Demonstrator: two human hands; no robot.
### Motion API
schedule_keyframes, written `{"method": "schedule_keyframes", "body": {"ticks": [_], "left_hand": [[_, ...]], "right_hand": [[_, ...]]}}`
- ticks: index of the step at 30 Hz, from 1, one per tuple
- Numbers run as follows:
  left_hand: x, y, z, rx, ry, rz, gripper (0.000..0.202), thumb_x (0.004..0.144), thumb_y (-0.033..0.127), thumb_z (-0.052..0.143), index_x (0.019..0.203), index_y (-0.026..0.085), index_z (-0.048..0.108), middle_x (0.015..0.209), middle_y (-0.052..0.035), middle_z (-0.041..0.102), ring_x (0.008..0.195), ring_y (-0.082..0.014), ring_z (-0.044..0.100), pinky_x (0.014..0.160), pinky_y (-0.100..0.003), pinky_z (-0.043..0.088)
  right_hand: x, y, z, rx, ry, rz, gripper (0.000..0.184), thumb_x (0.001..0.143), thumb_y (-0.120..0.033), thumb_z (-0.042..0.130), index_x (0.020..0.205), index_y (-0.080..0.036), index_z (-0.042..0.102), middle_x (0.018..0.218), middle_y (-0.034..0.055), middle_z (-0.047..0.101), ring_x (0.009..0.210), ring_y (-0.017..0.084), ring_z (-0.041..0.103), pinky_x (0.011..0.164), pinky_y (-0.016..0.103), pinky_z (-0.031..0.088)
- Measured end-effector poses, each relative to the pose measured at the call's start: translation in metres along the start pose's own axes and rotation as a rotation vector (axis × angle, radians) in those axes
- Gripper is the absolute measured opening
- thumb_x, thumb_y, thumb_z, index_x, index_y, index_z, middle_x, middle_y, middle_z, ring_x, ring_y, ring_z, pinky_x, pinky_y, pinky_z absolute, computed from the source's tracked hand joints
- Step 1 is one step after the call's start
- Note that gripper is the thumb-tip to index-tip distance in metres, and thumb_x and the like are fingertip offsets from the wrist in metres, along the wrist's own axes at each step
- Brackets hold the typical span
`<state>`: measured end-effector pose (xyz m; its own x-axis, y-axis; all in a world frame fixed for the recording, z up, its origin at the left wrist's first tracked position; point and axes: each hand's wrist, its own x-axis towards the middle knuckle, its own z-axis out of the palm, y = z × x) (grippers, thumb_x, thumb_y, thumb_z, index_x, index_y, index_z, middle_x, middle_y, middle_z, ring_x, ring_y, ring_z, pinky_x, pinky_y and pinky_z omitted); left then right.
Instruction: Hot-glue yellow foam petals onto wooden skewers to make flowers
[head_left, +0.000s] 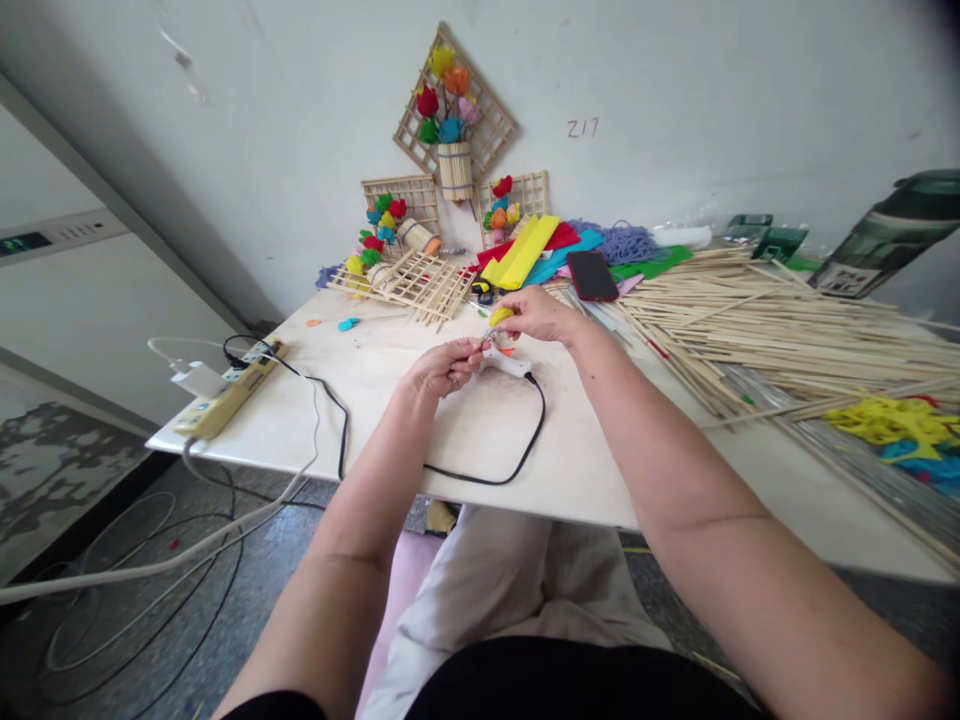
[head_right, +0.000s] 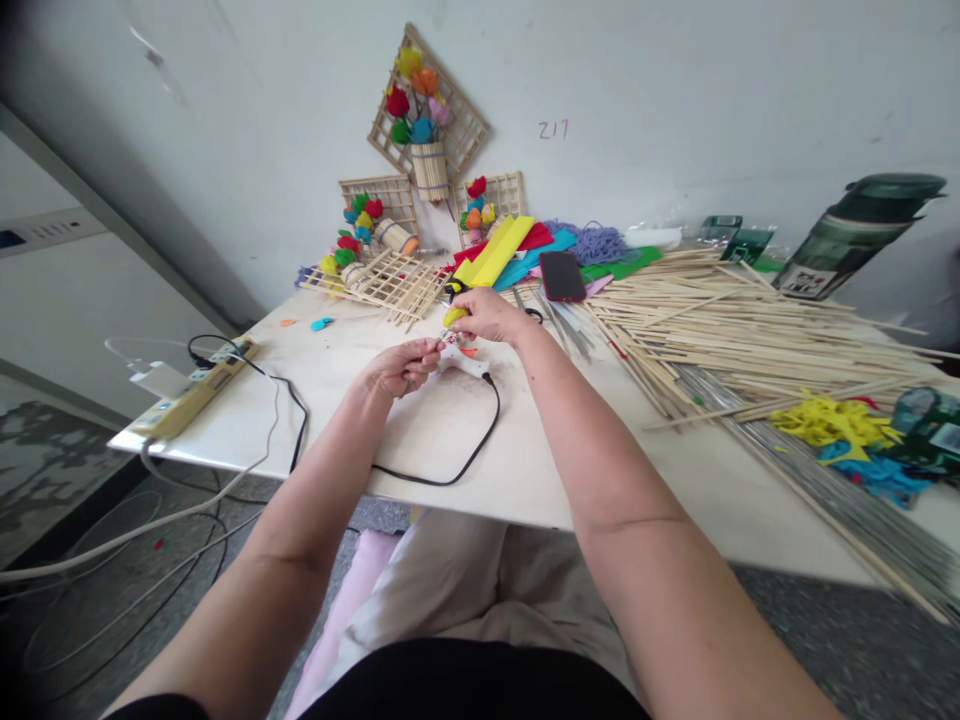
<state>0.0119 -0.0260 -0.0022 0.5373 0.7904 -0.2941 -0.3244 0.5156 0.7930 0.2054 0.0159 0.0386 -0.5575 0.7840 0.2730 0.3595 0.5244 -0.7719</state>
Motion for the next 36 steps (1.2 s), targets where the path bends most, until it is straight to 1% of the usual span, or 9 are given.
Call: {"method": "schedule_keyframes", "body": {"ticks": [6, 14, 20, 31, 36], "left_hand": [[0.0016, -0.0008, -0.0029, 0.033, -0.014, 0.013, 0.006, 0.080, 0.011, 0.052, 0.080, 0.010, 0.058, 0.052, 0.0054, 0.037, 0.033, 0.0000, 0.024, 0.030, -0.009, 0.015], [0.0025, -0.0010, -0.0042, 0.041, -0.042, 0.029, 0.006, 0.081, 0.012, 0.052, 0.080, 0.010, 0.057, 0.052, 0.0062, 0.035, 0.033, 0.0000, 0.025, 0.030, -0.009, 0.014], [0.0022, -0.0004, -0.0036, 0.054, -0.032, 0.027, 0.007, 0.081, 0.011, 0.051, 0.080, 0.010, 0.057, 0.052, 0.0061, 0.036, 0.033, 0.0001, 0.025, 0.030, -0.009, 0.015], [0.0011, 0.0001, -0.0025, 0.038, -0.007, 0.021, 0.008, 0.082, 0.011, 0.051, 0.079, 0.010, 0.058, 0.052, 0.0056, 0.036, 0.032, 0.0001, 0.025, 0.029, -0.009, 0.015], [-0.0001, 0.0005, -0.0001, 0.043, -0.004, 0.013, 0.008, 0.082, 0.011, 0.050, 0.078, 0.010, 0.057, 0.052, 0.0055, 0.036, 0.032, -0.0002, 0.024, 0.029, -0.009, 0.014]], "right_hand": [[0.0009, 0.0005, 0.0008, -0.020, 0.014, 0.021, 0.002, 0.067, -0.011, 0.063, 0.067, -0.013, 0.064, 0.055, -0.0023, 0.059, 0.048, 0.009, 0.053, 0.048, 0.020, 0.040], [0.0015, 0.0021, 0.0010, -0.026, 0.018, 0.006, 0.003, 0.067, -0.011, 0.063, 0.067, -0.013, 0.064, 0.056, -0.0021, 0.060, 0.049, 0.009, 0.054, 0.048, 0.019, 0.041], [0.0020, 0.0034, 0.0014, -0.024, 0.005, 0.000, 0.002, 0.067, -0.011, 0.062, 0.066, -0.012, 0.062, 0.053, -0.0022, 0.057, 0.046, 0.008, 0.051, 0.047, 0.019, 0.039], [0.0017, 0.0029, 0.0014, -0.019, -0.006, 0.013, 0.001, 0.066, -0.014, 0.062, 0.066, -0.014, 0.063, 0.054, -0.0029, 0.057, 0.049, 0.010, 0.052, 0.050, 0.021, 0.041], [0.0019, 0.0033, 0.0019, 0.001, -0.005, 0.012, 0.002, 0.066, -0.013, 0.062, 0.068, -0.013, 0.064, 0.053, -0.0031, 0.056, 0.047, 0.010, 0.051, 0.049, 0.021, 0.040]]}}
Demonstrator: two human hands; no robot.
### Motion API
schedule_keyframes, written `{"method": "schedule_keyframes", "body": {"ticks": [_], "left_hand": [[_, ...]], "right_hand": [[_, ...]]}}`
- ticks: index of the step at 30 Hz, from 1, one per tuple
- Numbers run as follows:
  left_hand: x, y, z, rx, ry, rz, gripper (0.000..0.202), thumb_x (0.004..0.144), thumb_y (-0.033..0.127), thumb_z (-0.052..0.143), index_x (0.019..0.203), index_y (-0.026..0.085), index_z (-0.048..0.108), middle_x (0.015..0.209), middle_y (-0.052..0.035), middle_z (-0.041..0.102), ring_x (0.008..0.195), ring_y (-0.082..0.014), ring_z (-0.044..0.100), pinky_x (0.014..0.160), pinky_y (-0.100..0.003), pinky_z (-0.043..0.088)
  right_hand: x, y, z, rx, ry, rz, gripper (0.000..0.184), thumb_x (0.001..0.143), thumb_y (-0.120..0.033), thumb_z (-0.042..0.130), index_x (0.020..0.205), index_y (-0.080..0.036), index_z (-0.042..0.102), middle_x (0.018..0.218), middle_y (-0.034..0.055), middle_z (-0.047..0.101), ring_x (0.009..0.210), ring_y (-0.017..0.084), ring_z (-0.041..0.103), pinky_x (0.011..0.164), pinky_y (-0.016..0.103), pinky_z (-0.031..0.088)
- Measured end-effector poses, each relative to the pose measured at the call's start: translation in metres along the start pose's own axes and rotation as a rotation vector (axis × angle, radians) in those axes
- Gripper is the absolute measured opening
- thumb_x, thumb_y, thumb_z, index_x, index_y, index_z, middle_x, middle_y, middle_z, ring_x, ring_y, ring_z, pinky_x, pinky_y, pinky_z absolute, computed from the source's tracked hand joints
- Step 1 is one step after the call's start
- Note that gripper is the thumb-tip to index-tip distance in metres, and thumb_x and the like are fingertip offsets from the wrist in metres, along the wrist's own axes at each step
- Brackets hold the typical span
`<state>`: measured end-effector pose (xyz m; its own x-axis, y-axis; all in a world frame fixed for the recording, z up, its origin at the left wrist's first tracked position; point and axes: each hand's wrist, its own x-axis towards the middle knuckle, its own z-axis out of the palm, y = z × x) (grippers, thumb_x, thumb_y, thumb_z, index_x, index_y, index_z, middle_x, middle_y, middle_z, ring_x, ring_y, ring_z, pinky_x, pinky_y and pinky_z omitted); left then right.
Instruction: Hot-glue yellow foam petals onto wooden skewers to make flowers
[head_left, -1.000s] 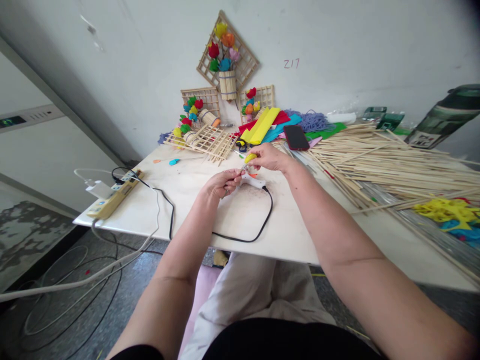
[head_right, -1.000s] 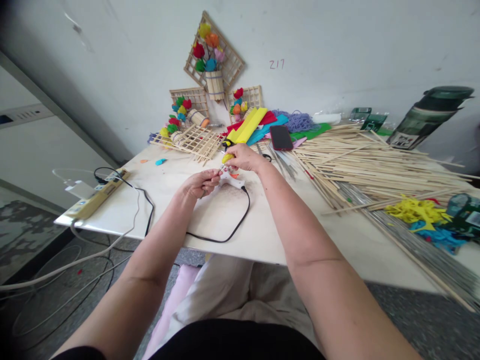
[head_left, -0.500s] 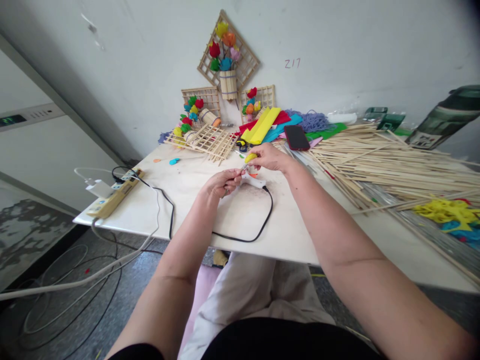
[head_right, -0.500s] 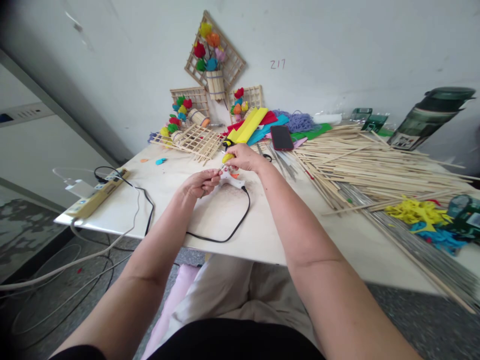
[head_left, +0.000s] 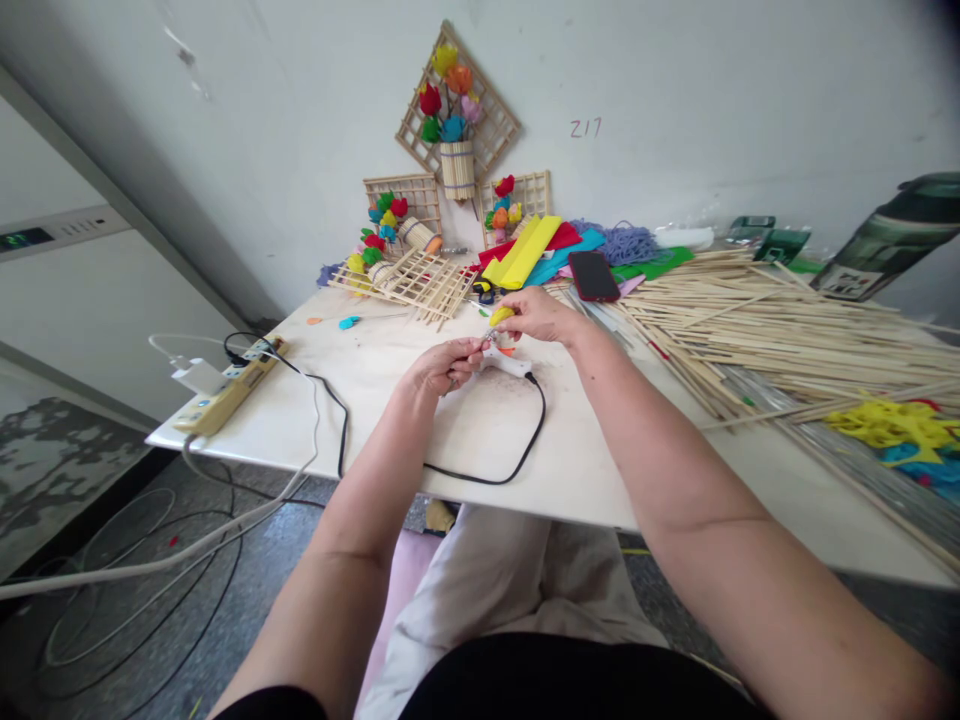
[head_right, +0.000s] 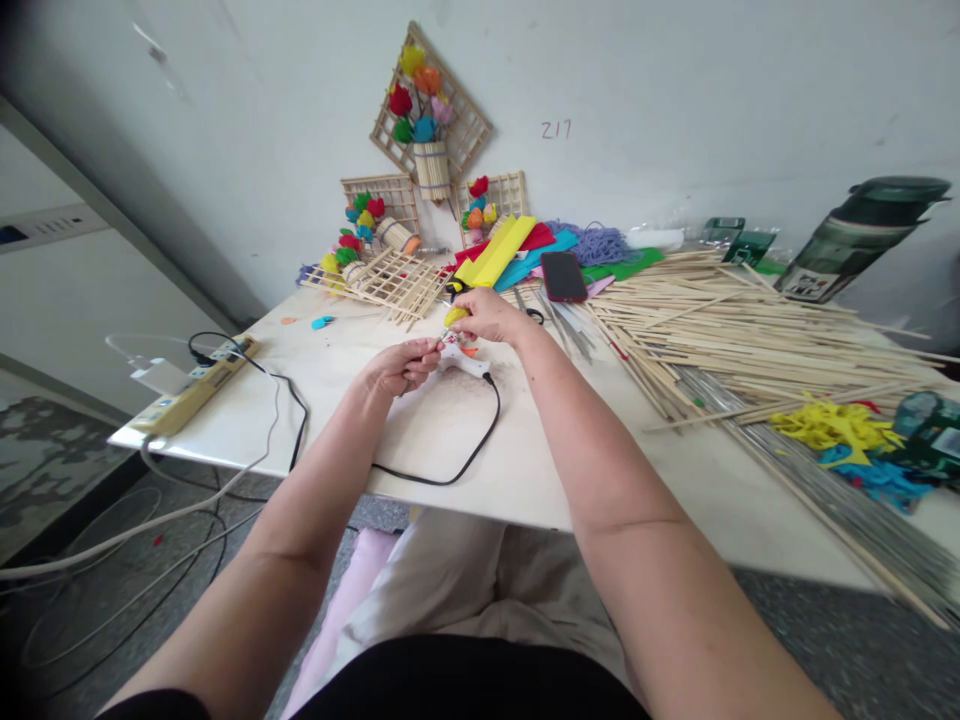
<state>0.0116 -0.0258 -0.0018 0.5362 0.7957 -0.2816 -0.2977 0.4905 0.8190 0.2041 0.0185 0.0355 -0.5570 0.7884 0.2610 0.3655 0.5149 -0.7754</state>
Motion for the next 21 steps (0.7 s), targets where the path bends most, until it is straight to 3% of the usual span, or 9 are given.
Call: {"method": "schedule_keyframes", "body": {"ticks": [21], "left_hand": [[-0.0010, 0.0000, -0.0003, -0.015, -0.002, -0.010, 0.006, 0.081, 0.013, 0.053, 0.076, 0.011, 0.055, 0.053, 0.0050, 0.037, 0.033, 0.0000, 0.024, 0.030, -0.009, 0.015]], "right_hand": [[-0.0018, -0.0047, -0.0009, -0.068, -0.010, -0.005, 0.004, 0.069, -0.013, 0.061, 0.071, -0.013, 0.063, 0.051, -0.0036, 0.055, 0.047, 0.008, 0.051, 0.047, 0.019, 0.039]]}}
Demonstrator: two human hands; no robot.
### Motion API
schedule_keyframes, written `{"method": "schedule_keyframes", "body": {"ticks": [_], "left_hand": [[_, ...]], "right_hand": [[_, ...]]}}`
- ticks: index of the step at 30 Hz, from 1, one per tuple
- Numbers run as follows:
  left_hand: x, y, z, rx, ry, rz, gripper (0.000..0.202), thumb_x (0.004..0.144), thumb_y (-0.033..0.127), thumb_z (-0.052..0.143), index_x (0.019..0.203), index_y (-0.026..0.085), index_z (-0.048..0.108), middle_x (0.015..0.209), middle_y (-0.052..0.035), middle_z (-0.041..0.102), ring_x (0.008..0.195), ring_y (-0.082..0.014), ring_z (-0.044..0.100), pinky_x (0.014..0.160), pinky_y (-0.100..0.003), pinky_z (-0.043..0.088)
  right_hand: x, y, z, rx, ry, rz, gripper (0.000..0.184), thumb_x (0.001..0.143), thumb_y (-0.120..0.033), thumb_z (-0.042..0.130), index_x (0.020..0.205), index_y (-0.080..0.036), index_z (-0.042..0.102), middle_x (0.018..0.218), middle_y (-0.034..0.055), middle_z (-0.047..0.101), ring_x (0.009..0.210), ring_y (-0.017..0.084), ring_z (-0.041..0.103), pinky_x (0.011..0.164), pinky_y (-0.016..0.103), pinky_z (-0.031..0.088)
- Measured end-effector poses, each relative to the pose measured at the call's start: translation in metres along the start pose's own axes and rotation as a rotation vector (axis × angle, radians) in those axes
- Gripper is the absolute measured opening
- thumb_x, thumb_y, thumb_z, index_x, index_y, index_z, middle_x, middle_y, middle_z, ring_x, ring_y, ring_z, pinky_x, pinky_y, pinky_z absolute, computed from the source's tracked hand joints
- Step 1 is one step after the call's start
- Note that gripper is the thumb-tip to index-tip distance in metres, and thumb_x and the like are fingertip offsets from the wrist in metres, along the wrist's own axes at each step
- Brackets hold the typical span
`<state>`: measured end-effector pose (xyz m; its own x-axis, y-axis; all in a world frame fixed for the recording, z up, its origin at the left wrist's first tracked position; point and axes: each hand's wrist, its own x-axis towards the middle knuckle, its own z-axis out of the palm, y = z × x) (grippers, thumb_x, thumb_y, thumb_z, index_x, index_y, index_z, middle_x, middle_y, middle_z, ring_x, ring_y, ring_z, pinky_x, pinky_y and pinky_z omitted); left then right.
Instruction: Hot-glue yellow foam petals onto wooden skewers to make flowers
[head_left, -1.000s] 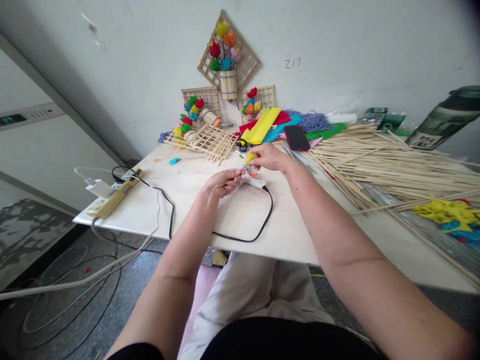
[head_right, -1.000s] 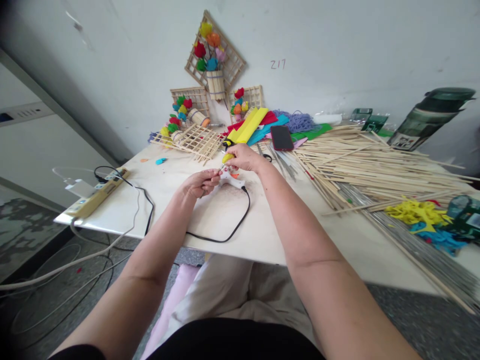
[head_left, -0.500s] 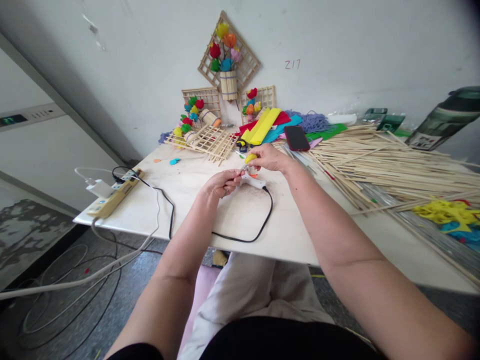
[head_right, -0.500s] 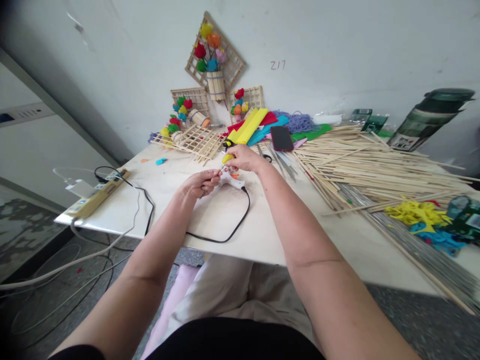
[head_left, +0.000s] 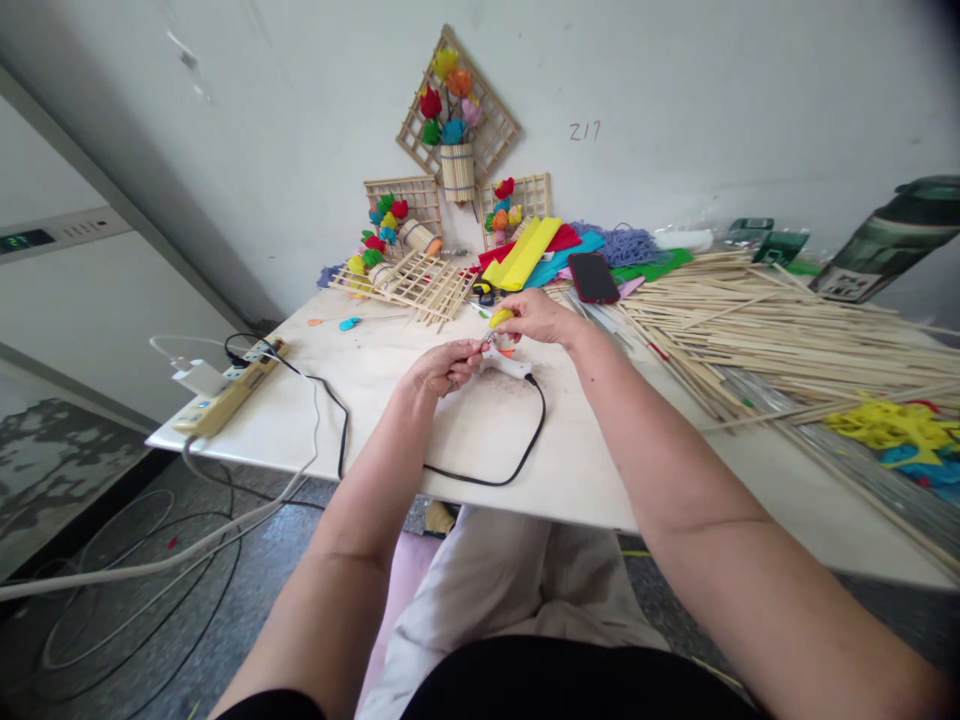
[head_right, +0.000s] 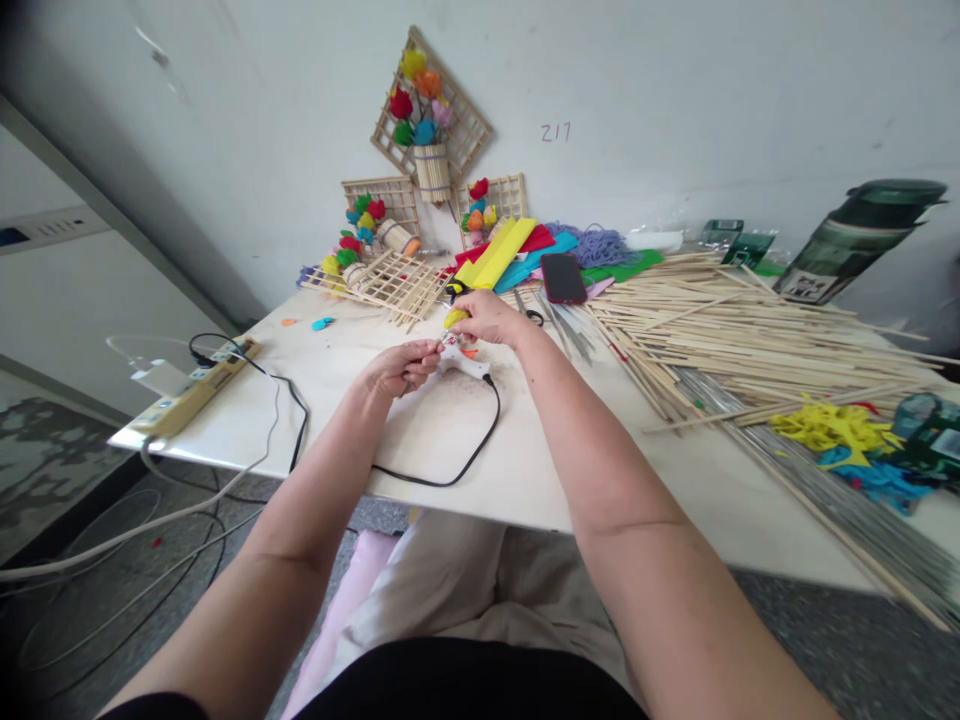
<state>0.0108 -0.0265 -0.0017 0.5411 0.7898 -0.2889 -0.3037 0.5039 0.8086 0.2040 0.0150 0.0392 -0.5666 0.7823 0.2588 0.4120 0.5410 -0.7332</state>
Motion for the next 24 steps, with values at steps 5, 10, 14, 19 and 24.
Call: {"method": "schedule_keyframes", "body": {"ticks": [5, 10, 14, 19, 24], "left_hand": [[-0.0012, 0.0002, 0.0015, 0.023, -0.006, 0.011, 0.006, 0.081, 0.013, 0.054, 0.076, 0.011, 0.055, 0.052, 0.0055, 0.037, 0.033, 0.0003, 0.023, 0.030, -0.009, 0.015], [-0.0013, 0.0002, 0.0015, 0.050, 0.007, 0.028, 0.005, 0.081, 0.013, 0.053, 0.076, 0.011, 0.055, 0.052, 0.0056, 0.037, 0.033, -0.0002, 0.024, 0.030, -0.009, 0.014], [-0.0026, 0.0000, 0.0035, 0.058, 0.013, 0.030, 0.005, 0.080, 0.014, 0.054, 0.077, 0.011, 0.055, 0.051, 0.0059, 0.036, 0.033, -0.0005, 0.024, 0.030, -0.010, 0.013], [-0.0036, -0.0001, 0.0061, 0.076, 0.021, 0.039, 0.005, 0.081, 0.013, 0.053, 0.077, 0.011, 0.055, 0.052, 0.0054, 0.037, 0.034, -0.0005, 0.024, 0.031, -0.010, 0.014], [-0.0034, 0.0000, 0.0068, 0.089, 0.039, 0.046, 0.005, 0.081, 0.013, 0.053, 0.077, 0.011, 0.055, 0.051, 0.0051, 0.038, 0.034, -0.0004, 0.024, 0.031, -0.011, 0.013]], "right_hand": [[-0.0001, -0.0006, -0.0005, -0.012, 0.001, -0.011, 0.001, 0.067, -0.013, 0.061, 0.068, -0.013, 0.062, 0.054, -0.0024, 0.057, 0.048, 0.009, 0.051, 0.047, 0.020, 0.039], [0.0006, 0.0005, 0.0000, -0.014, -0.003, -0.007, 0.003, 0.068, -0.014, 0.060, 0.069, -0.014, 0.062, 0.053, -0.0033, 0.056, 0.048, 0.009, 0.051, 0.048, 0.020, 0.039], [0.0008, 0.0012, 0.0000, -0.025, 0.000, -0.010, 0.005, 0.066, -0.016, 0.060, 0.069, -0.014, 0.063, 0.054, -0.0029, 0.057, 0.049, 0.010, 0.051, 0.049, 0.020, 0.039], [0.0001, 0.0011, -0.0005, -0.046, 0.011, -0.022, 0.005, 0.065, -0.016, 0.059, 0.067, -0.014, 0.063, 0.054, -0.0027, 0.058, 0.051, 0.010, 0.051, 0.050, 0.020, 0.038], [0.0003, 0.0025, -0.0001, -0.040, 0.015, -0.028, 0.004, 0.065, -0.017, 0.059, 0.065, -0.015, 0.062, 0.054, -0.0027, 0.058, 0.052, 0.010, 0.051, 0.051, 0.020, 0.038]]}}
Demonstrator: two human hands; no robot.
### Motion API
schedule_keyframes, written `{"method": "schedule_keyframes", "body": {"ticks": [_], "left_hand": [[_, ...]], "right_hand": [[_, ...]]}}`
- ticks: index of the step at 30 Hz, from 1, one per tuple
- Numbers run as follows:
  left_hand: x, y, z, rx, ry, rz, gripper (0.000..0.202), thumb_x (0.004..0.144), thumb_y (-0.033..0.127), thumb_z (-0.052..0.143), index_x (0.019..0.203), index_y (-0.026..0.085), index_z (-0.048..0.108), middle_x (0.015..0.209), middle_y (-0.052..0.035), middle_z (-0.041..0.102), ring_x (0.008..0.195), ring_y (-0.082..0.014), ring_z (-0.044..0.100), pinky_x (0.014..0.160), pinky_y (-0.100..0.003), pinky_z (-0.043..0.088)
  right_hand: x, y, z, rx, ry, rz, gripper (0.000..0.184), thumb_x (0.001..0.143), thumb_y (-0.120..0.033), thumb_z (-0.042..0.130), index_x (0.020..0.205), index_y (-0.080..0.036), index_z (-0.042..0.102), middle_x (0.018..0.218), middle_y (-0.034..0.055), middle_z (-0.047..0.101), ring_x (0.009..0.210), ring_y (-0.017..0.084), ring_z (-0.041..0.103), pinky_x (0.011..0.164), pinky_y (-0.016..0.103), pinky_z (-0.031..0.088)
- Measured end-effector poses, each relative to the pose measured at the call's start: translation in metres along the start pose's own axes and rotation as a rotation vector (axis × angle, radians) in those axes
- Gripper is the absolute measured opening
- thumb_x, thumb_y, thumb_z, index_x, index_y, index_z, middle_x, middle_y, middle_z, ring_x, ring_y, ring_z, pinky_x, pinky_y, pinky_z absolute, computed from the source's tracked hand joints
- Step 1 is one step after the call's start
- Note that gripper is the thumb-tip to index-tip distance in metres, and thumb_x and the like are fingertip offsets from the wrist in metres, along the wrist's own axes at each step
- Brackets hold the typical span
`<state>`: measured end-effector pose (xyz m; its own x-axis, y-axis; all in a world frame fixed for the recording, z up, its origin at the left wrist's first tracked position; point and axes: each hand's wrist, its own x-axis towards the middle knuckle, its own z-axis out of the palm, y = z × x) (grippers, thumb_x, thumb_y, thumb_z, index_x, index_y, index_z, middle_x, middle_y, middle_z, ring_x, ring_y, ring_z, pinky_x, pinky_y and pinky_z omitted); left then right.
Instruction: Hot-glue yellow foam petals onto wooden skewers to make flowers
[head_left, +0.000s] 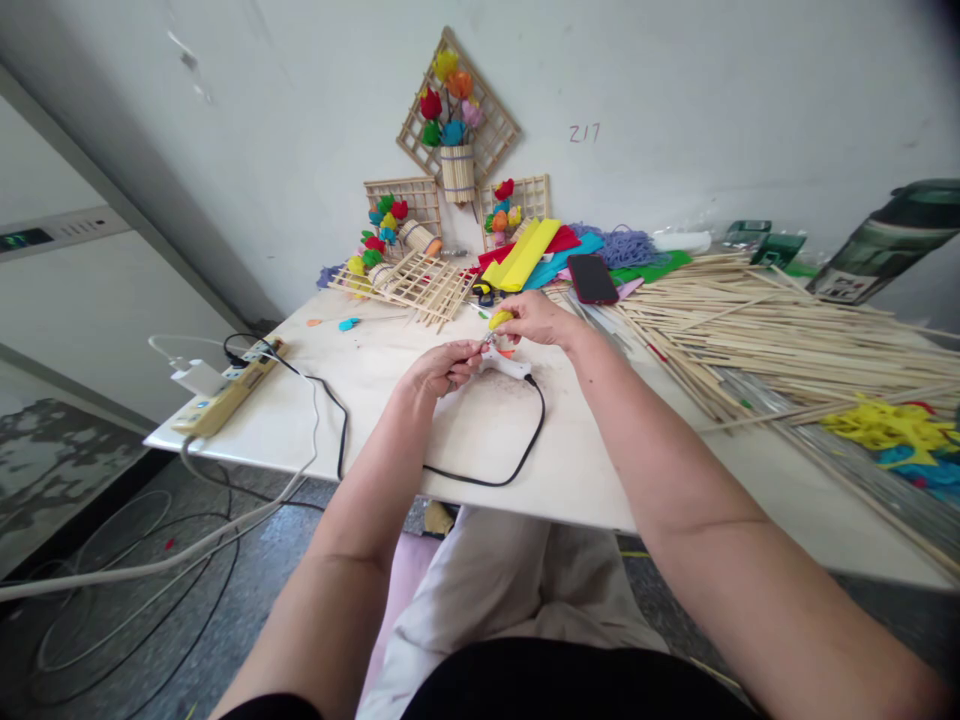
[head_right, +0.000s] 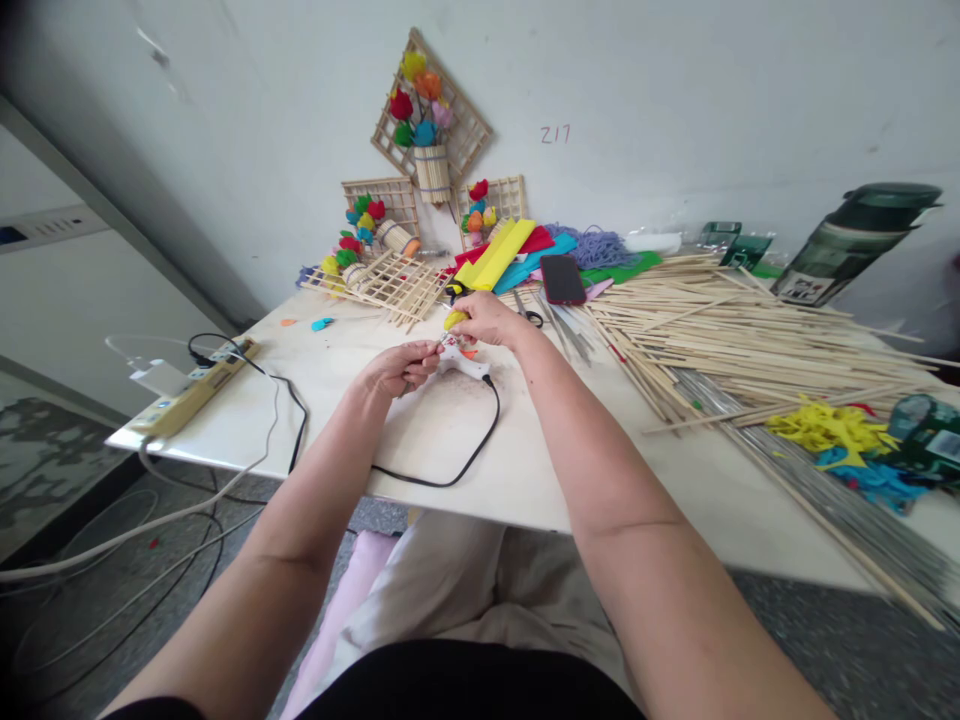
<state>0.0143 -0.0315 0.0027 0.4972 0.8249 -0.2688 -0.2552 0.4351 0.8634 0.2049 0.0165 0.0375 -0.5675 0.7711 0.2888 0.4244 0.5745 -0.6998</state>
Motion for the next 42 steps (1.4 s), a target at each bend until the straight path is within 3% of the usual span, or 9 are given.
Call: {"method": "schedule_keyframes", "body": {"ticks": [16, 34, 42], "left_hand": [[0.0000, 0.0000, -0.0017, 0.056, -0.030, 0.028, 0.007, 0.080, 0.016, 0.057, 0.077, 0.011, 0.053, 0.052, 0.0058, 0.037, 0.035, -0.0006, 0.023, 0.032, -0.012, 0.012], [0.0039, -0.0014, -0.0053, 0.139, 0.019, 0.050, 0.012, 0.076, 0.021, 0.061, 0.077, 0.012, 0.054, 0.051, 0.0059, 0.038, 0.035, -0.0008, 0.022, 0.033, -0.014, 0.010], [0.0050, -0.0026, -0.0085, 0.269, 0.061, 0.127, 0.018, 0.070, 0.025, 0.067, 0.079, 0.012, 0.058, 0.053, 0.0030, 0.046, 0.041, -0.0037, 0.036, 0.037, -0.016, 0.017]], "right_hand": [[0.0003, 0.0000, 0.0009, 0.007, -0.013, 0.009, 0.004, 0.067, -0.017, 0.059, 0.066, -0.014, 0.061, 0.055, -0.0023, 0.057, 0.049, 0.009, 0.051, 0.048, 0.020, 0.038], [0.0015, 0.0022, 0.0023, 0.012, -0.013, 0.020, 0.005, 0.066, -0.017, 0.059, 0.067, -0.012, 0.063, 0.057, -0.0011, 0.059, 0.049, 0.009, 0.050, 0.048, 0.020, 0.037], [0.0024, 0.0030, 0.0038, -0.044, 0.019, 0.013, 0.006, 0.066, -0.017, 0.059, 0.066, -0.013, 0.063, 0.055, -0.0021, 0.058, 0.048, 0.009, 0.050, 0.047, 0.020, 0.036]]}}
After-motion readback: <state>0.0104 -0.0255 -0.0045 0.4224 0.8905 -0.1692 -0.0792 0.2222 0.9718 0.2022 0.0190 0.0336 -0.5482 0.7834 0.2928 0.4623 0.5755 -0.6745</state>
